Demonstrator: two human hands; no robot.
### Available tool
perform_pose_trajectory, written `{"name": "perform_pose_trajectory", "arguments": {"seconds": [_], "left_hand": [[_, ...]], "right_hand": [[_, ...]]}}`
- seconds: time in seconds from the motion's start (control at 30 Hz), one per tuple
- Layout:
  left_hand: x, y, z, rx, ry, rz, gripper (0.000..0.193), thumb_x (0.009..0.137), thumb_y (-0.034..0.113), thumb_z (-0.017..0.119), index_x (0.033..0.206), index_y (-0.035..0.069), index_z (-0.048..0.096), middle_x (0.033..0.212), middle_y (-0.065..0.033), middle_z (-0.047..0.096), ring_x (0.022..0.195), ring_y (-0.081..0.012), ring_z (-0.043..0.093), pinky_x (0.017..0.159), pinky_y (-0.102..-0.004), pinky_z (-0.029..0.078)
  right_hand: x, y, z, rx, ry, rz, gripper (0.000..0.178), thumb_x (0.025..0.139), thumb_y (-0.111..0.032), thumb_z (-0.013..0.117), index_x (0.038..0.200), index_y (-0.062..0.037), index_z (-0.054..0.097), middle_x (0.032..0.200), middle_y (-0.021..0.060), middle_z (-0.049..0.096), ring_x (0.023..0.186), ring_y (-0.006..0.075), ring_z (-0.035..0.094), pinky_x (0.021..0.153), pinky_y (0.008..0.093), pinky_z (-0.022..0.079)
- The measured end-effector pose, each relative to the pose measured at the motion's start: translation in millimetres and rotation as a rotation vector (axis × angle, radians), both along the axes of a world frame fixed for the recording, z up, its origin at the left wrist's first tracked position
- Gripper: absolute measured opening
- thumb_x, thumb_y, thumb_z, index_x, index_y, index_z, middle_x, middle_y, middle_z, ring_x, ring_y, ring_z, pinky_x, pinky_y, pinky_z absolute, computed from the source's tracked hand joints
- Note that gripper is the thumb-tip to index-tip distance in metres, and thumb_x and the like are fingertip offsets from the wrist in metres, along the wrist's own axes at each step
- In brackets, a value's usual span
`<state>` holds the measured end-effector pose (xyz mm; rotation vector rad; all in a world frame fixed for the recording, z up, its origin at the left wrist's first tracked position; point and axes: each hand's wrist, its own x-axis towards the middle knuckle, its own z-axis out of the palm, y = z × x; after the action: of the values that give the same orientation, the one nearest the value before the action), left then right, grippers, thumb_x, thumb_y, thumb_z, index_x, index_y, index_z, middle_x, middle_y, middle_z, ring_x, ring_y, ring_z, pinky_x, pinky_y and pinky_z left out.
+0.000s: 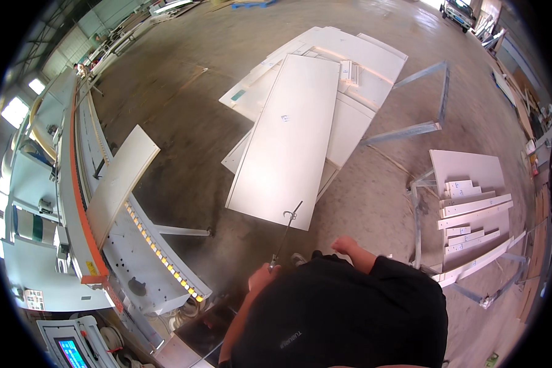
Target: The person repeatedly picks up white rectangular panels from a stack, places them on a machine table, and uses a handheld tool to work on the panel edges. The person then moves the processed panels to a separate stack.
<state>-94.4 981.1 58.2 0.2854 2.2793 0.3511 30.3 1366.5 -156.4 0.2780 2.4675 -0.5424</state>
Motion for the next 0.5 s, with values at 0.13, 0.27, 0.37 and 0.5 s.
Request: {"name": "perform_pose_trajectory", "arguments": {"seconds": [0.13,0.27,0.37,0.5], "left_hand": [[1.7,10.3,1.8,0.022,-0.002,-0.054,0.064,0.099,0.070,0.045,0.118,0.012,0.063,0.108,-0.0183,0.075,0.107,-0.0408,0.070,0.091,-0.0519,0.052],[4.2,11.7,-11.5,0.041,0.031,-0.071,0.064,0.100,0.069,0.046,0.115,0.010,0.067,0.109,-0.0201,0.074,0.107,-0.0416,0.070,0.090,-0.0523,0.052],[-15.4,-30.7,-75.8,-0.078,0.010,0.107,0.062,0.102,0.063,0.048,0.110,0.007,0.072,0.108,-0.0220,0.074,0.107,-0.0423,0.070,0.088,-0.0520,0.053],[-13.1,-134.1,-140.1,-0.013,-0.061,0.659,0.059,0.102,0.060,0.051,0.096,0.004,0.070,0.080,-0.0155,0.072,0.077,-0.0343,0.073,0.069,-0.0448,0.054]], "right_hand": [[-18.3,-2.3,45.3,-0.107,-0.092,-0.194,0.037,0.092,-0.047,0.059,0.087,-0.0133,0.076,0.084,0.0107,0.076,0.086,0.0327,0.073,0.080,0.0466,0.057],[-8.3,-0.7,50.1,-0.360,-0.050,-0.635,0.043,0.090,-0.051,0.063,0.082,-0.0111,0.077,0.070,0.0073,0.073,0.074,0.0230,0.074,0.072,0.0389,0.058],[7.1,13.9,20.4,-0.459,-0.093,-0.678,0.036,0.091,-0.043,0.067,0.089,-0.0081,0.078,0.077,0.0054,0.075,0.072,0.0184,0.073,0.066,0.0339,0.057],[19.9,21.8,-14.8,-0.797,-0.116,-0.842,0.033,0.092,-0.039,0.070,0.104,-0.0077,0.074,0.092,0.0092,0.076,0.073,0.0202,0.073,0.066,0.0374,0.056]]}}
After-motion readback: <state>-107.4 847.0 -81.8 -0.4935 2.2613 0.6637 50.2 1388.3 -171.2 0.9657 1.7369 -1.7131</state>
